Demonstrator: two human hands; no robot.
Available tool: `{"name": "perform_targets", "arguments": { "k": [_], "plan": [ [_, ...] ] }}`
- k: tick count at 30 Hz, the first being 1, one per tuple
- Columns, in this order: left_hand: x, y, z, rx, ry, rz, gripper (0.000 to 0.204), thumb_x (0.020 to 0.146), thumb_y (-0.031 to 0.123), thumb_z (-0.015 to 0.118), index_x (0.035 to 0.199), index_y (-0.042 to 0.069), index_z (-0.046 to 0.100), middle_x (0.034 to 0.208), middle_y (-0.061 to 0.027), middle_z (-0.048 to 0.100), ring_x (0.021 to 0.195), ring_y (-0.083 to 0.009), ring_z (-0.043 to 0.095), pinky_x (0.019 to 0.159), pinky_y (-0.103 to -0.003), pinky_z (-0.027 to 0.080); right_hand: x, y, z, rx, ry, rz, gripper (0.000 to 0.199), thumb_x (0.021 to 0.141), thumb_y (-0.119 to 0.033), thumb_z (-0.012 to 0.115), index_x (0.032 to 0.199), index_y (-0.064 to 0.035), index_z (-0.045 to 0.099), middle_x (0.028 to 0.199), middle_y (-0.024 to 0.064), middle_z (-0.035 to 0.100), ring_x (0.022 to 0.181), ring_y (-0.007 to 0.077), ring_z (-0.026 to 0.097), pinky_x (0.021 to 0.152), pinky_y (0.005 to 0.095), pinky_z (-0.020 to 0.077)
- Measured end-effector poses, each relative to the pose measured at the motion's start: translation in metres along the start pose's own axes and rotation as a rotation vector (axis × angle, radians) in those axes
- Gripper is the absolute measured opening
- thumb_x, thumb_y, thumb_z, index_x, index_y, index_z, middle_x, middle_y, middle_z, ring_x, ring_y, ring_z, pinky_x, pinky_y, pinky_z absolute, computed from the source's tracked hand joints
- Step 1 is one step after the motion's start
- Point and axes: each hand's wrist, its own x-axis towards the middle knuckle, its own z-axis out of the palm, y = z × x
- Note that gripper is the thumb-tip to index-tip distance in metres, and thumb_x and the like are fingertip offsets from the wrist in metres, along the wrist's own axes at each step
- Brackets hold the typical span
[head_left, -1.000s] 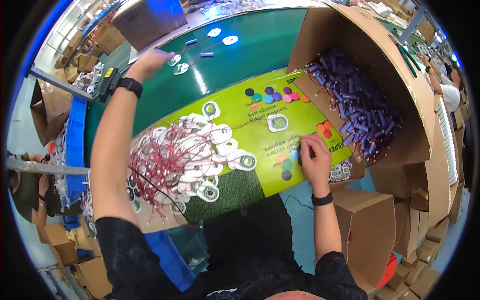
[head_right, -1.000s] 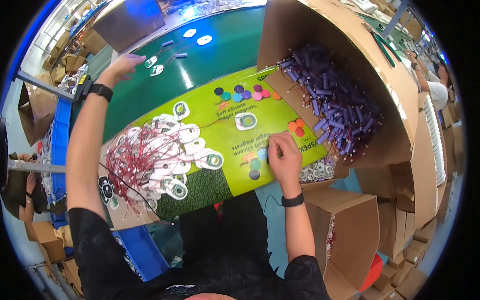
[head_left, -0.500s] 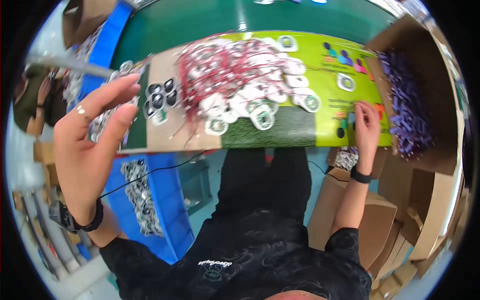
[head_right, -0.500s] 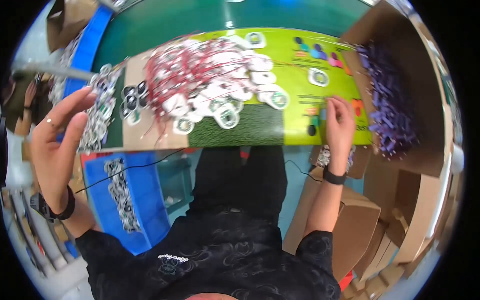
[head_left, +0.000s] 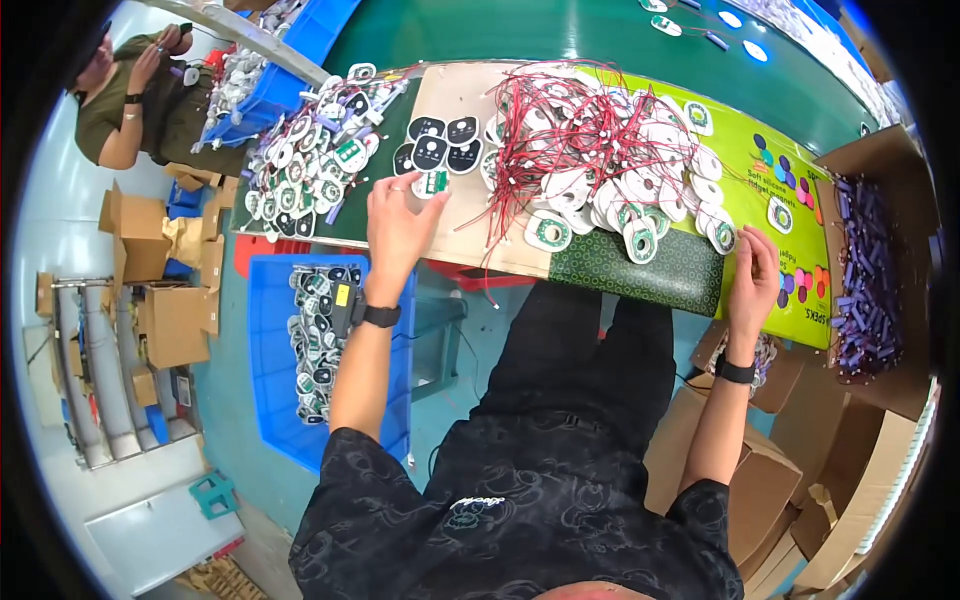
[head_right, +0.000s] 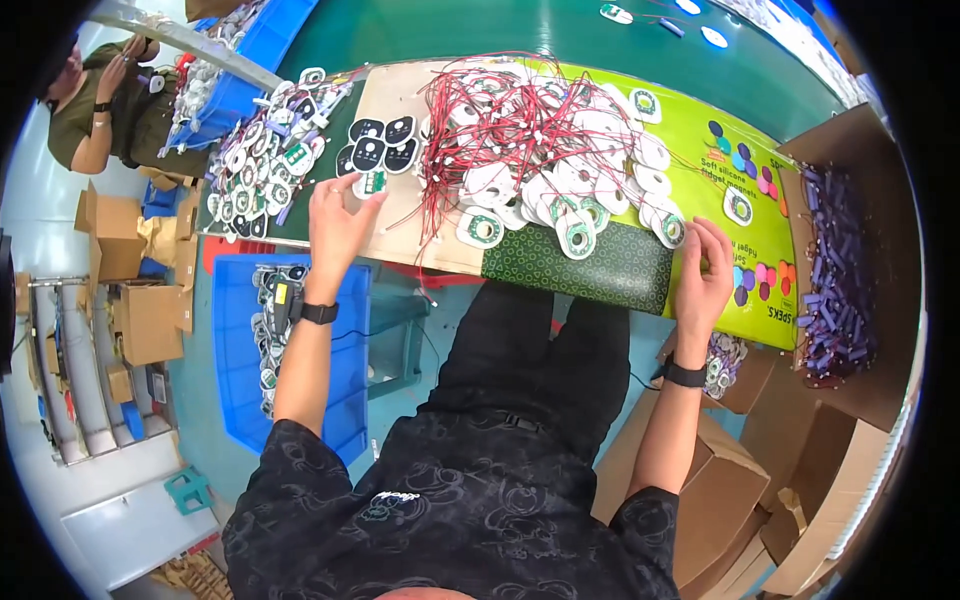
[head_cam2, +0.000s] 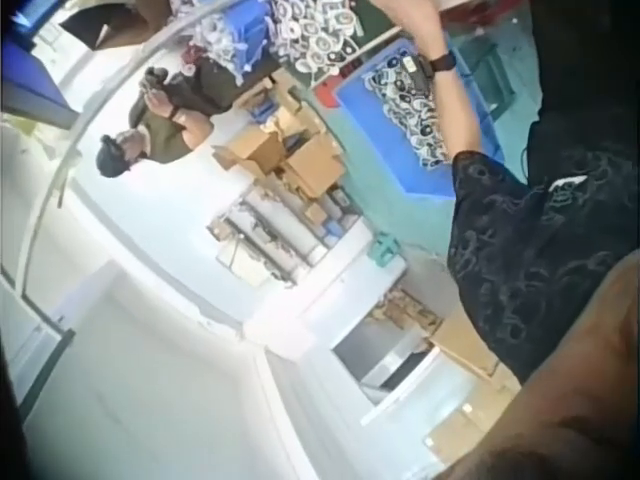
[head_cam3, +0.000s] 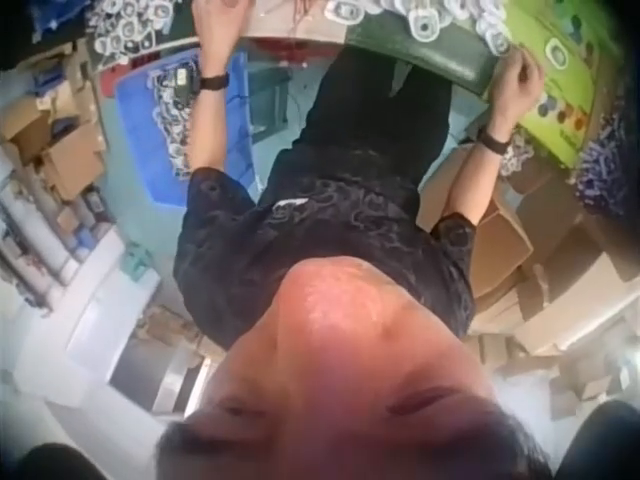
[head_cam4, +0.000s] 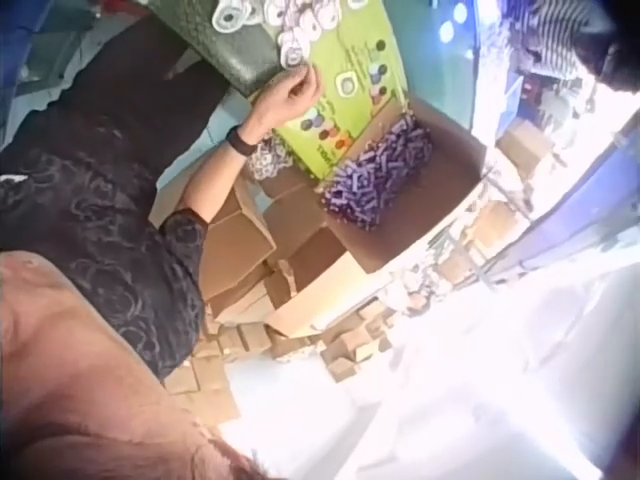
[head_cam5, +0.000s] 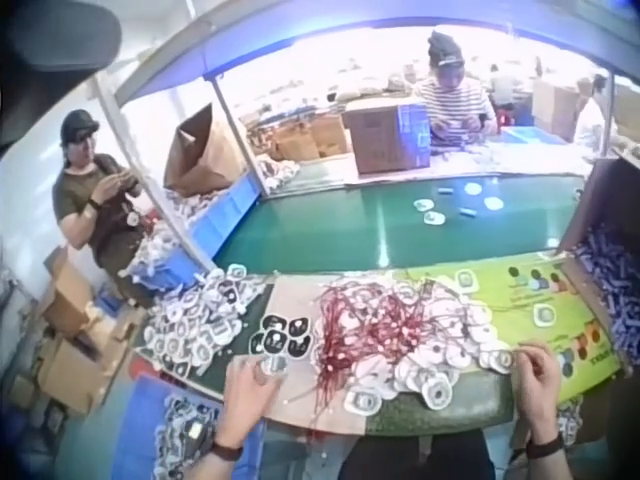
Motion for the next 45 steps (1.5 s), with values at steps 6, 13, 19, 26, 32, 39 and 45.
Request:
{"name": "perform_targets", "arguments": {
  "k": [6,13,19,26,32,39,45],
  "plan": [
    [0.002,-0.008,-0.001,-0.119,-0.157,-0.136,0.051,0.081,0.033,0.079,0.12,0.003,0.065,0.113,-0.0165,0.06,0.109,-0.0348,0.056,0.098,-0.043,0.046,-0.001,0.013,0.0,0.179,0.084,0.11,0.015,0.099,-0.007,0.061,0.107,0.0033,0.069,0.115,0.0091,0.066,0.106,0.0153,0.061,0.093,0.028,0.0478],
    [0.007,0.006,0.019,0.003,0.029,0.08,0.052,0.072,0.03,0.085,0.114,0.004,0.068,0.109,-0.0167,0.064,0.107,-0.0347,0.06,0.099,-0.043,0.046,-0.003,0.011,-0.012,0.109,0.083,0.081,0.013,0.098,-0.007,0.063,0.105,0.0019,0.07,0.112,0.0086,0.068,0.104,0.0162,0.062,0.093,0.0282,0.0484],
    [-0.002,-0.017,0.002,-0.186,-0.195,0.05,0.053,0.079,0.017,0.076,0.128,0.002,0.063,0.127,-0.018,0.064,0.118,-0.0328,0.06,0.103,-0.041,0.046,-0.001,0.0,-0.003,0.251,0.201,0.13,0.011,0.096,-0.005,0.064,0.103,0.0012,0.071,0.111,0.0072,0.067,0.104,0.0146,0.062,0.091,0.0268,0.0492],
    [-0.014,-0.004,0.012,-0.187,-0.077,-0.089,0.045,0.088,0.022,0.076,0.129,0.007,0.065,0.13,-0.0131,0.062,0.121,-0.0291,0.057,0.104,-0.039,0.045,0.024,-0.014,-0.019,0.064,0.093,0.14,0.018,0.093,-0.008,0.066,0.11,-0.0024,0.07,0.116,0.01,0.066,0.109,0.0239,0.061,0.096,0.0336,0.0483],
    [-0.026,-0.003,-0.021,-0.706,0.1,-0.225,0.05,0.091,0.0,0.068,0.139,-0.001,0.052,0.142,-0.0125,0.053,0.129,-0.0218,0.052,0.11,-0.037,0.042,0.092,-0.004,-0.003,-0.465,-0.061,-0.308,0.03,0.088,-0.012,0.069,0.117,-0.0086,0.068,0.123,0.0125,0.063,0.121,0.0339,0.053,0.106,0.0465,0.0399],
    [-0.076,0.048,-0.056,-1.334,-0.111,-0.172,0.059,0.082,-0.009,0.067,0.138,0.003,0.052,0.142,-0.0168,0.052,0.125,-0.0193,0.054,0.105,-0.034,0.046,0.117,-0.006,0.024,-0.371,-0.391,-0.241,0.022,0.09,-0.025,0.071,0.103,-0.0079,0.07,0.106,0.0107,0.067,0.106,0.0301,0.061,0.098,0.0457,0.0431],
    [-0.102,0.133,-0.01,-1.653,-0.778,-0.194,0.056,0.079,-0.015,0.072,0.131,0.003,0.056,0.136,-0.0159,0.054,0.115,-0.0213,0.059,0.091,-0.035,0.056,0.121,-0.027,0.031,-0.139,-0.279,-0.178,0.015,0.092,-0.018,0.07,0.098,-0.0044,0.071,0.096,0.0107,0.066,0.083,0.0251,0.064,0.074,0.0357,0.051]
  ]
}}
